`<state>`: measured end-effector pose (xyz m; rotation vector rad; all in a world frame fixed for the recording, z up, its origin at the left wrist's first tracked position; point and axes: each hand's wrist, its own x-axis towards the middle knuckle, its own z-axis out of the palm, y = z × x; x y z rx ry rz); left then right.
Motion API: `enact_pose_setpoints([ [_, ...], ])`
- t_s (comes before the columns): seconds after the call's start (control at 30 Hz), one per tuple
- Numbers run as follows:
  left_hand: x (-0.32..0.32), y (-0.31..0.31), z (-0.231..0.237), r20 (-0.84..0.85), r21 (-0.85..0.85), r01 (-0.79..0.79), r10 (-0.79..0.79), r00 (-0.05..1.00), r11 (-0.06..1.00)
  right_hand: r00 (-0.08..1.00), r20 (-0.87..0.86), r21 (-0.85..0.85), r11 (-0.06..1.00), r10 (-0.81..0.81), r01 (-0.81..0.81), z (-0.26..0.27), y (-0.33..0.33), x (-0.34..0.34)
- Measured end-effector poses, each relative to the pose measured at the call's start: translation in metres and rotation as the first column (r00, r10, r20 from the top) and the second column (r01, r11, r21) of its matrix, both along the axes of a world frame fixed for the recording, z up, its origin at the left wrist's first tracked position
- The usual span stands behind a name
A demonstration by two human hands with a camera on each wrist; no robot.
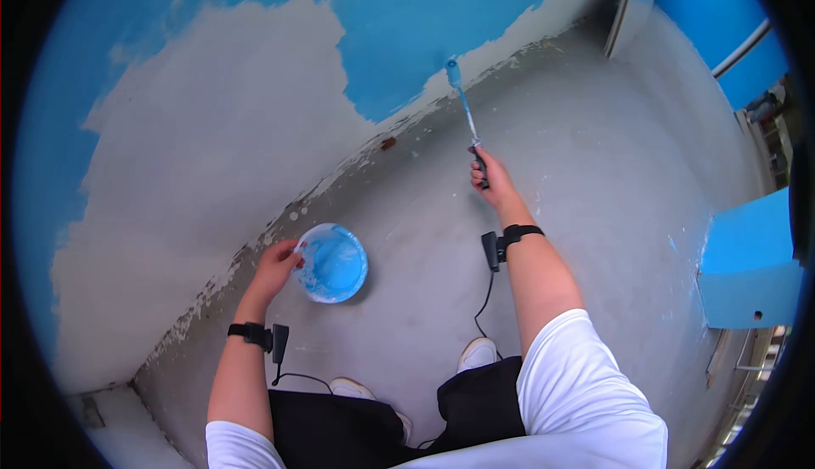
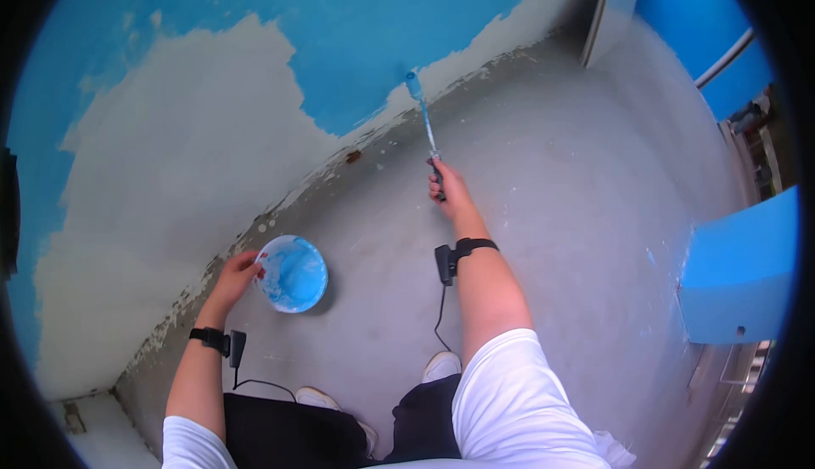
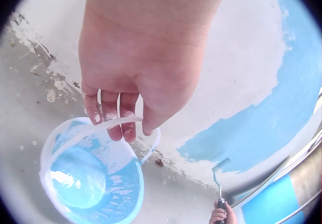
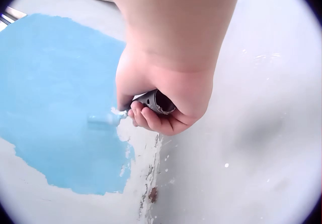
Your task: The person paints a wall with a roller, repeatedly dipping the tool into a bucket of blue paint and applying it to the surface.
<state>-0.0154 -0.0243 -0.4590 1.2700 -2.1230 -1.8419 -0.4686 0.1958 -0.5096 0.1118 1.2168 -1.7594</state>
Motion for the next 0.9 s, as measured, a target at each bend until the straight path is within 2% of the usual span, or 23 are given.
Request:
enact_pose_setpoints([
  [0.13,-0.007,0.004,0.014,0.000,0.013,0.026,-0.026,1.000,1.000,0.994,-0.025,0.037,0.994,-0.104,0.105,-0.001,-0.018,0.006],
  [0.27,-0.011,0.003,0.010,0.049,0.005,0.062,-0.062,0.997,0.998,0.983,0.036,0.038,0.983,-0.180,0.178,-0.002,-0.028,0.004],
  [0.33,-0.008,0.003,0.013,0.036,0.157,0.004,-0.010,0.999,0.988,0.979,0.034,0.042,0.979,-0.201,0.199,-0.005,-0.031,0.004],
  [0.37,-0.006,0.003,0.015,0.051,0.144,0.007,-0.014,0.999,0.990,0.977,0.052,0.031,0.978,-0.206,0.204,-0.005,-0.032,0.004],
  [0.43,-0.009,0.004,0.016,0.073,0.212,0.044,-0.060,0.995,0.976,0.973,-0.036,0.076,0.970,-0.227,0.229,-0.004,-0.036,-0.001],
  [0.53,-0.016,0.008,0.024,0.105,0.172,0.093,-0.113,0.988,0.981,0.959,-0.083,0.057,0.960,-0.269,0.274,-0.008,-0.052,-0.012],
  [0.67,-0.017,0.014,0.027,0.124,0.124,0.096,-0.112,0.986,0.988,0.939,0.038,-0.038,0.939,-0.341,0.342,0.004,-0.070,-0.015],
  [0.8,-0.019,0.014,0.028,0.136,0.185,0.021,-0.047,0.990,0.982,0.949,0.084,-0.068,0.949,-0.303,0.309,0.000,-0.082,-0.008],
  [0.9,-0.019,0.017,0.030,0.169,0.174,0.032,-0.062,0.984,0.984,0.966,0.117,-0.105,0.965,-0.229,0.241,-0.016,-0.078,0.000],
])
